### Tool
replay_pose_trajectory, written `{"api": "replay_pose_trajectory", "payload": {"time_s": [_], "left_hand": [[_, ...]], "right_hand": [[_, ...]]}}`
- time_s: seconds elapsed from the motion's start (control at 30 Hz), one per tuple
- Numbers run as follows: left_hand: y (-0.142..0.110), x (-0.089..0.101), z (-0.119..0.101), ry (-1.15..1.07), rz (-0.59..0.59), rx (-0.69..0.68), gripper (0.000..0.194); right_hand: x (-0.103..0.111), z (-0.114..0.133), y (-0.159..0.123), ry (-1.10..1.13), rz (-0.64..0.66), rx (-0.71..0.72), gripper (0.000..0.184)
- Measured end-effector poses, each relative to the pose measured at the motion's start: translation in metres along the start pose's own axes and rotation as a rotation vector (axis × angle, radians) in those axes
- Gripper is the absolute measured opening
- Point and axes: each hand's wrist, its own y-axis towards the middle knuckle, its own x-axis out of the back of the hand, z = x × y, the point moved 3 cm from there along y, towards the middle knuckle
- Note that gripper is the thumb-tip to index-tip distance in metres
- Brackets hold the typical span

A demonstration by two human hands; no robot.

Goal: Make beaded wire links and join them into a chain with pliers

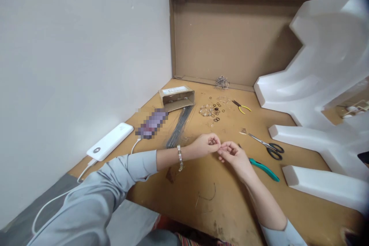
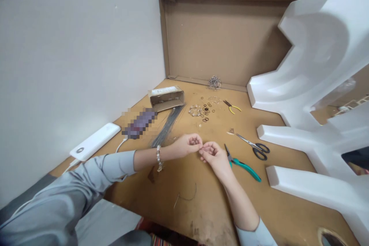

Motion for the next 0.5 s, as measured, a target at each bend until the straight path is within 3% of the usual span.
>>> {"api": "replay_pose_trajectory", "payload": {"time_s": [0.13,0.2,0.27,0.3,0.4,0.5], "left_hand": [[0.003,0.004,-0.008,0.166,0.095,0.003,0.021],[0.009,0.021,-0.013,0.479,0.097,0.027,0.03],[0.017,0.047,-0.015,1.027,-0.003,0.109,0.032],[0.022,0.06,-0.015,1.133,-0.048,0.164,0.031],[0.035,0.085,-0.005,1.268,-0.078,0.276,0.026],[0.047,0.092,0.008,1.332,-0.044,0.362,0.028]], "right_hand": [[0.001,-0.003,0.002,0.019,0.022,-0.001,0.035],[0.002,-0.004,0.002,-0.002,0.005,-0.003,0.035],[0.003,-0.005,0.003,-0.023,-0.016,0.001,0.035],[0.003,-0.005,0.003,-0.028,-0.023,0.003,0.035],[0.003,-0.005,0.004,-0.031,-0.033,-0.003,0.037],[0.005,-0.006,0.005,-0.047,-0.046,-0.004,0.037]]}}
